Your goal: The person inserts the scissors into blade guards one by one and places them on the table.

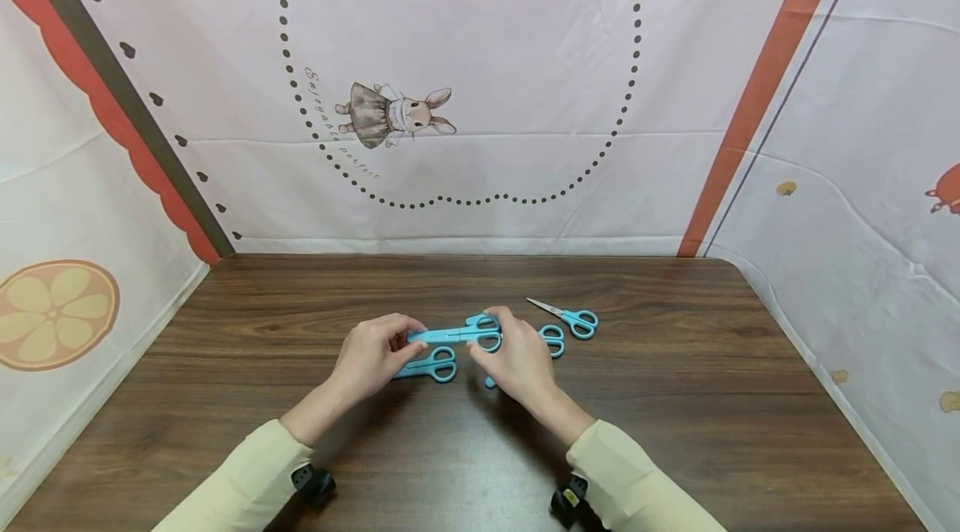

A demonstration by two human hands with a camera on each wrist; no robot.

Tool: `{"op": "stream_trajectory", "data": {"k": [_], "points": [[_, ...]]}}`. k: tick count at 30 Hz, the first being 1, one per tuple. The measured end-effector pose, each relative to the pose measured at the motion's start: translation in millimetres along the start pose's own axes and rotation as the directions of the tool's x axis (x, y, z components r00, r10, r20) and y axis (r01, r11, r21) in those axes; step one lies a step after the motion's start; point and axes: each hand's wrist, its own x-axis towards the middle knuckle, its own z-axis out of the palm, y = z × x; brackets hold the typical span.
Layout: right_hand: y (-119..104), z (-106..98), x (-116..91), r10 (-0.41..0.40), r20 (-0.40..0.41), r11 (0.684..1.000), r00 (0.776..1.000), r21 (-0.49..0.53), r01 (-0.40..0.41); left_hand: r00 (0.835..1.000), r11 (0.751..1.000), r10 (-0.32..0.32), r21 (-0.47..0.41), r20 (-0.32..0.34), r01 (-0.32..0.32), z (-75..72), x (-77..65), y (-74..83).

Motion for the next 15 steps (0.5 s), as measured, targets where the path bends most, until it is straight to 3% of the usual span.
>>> {"op": "stream_trajectory", "data": {"k": [15], "points": [[-2.8,-2.0,1.4,-0.019,0.033,1.0,0.999,0.018,0.019,1.0,1.0,-0.002,-0.004,0.007,0.002,-3.8,-0.4,-6.6]]}}
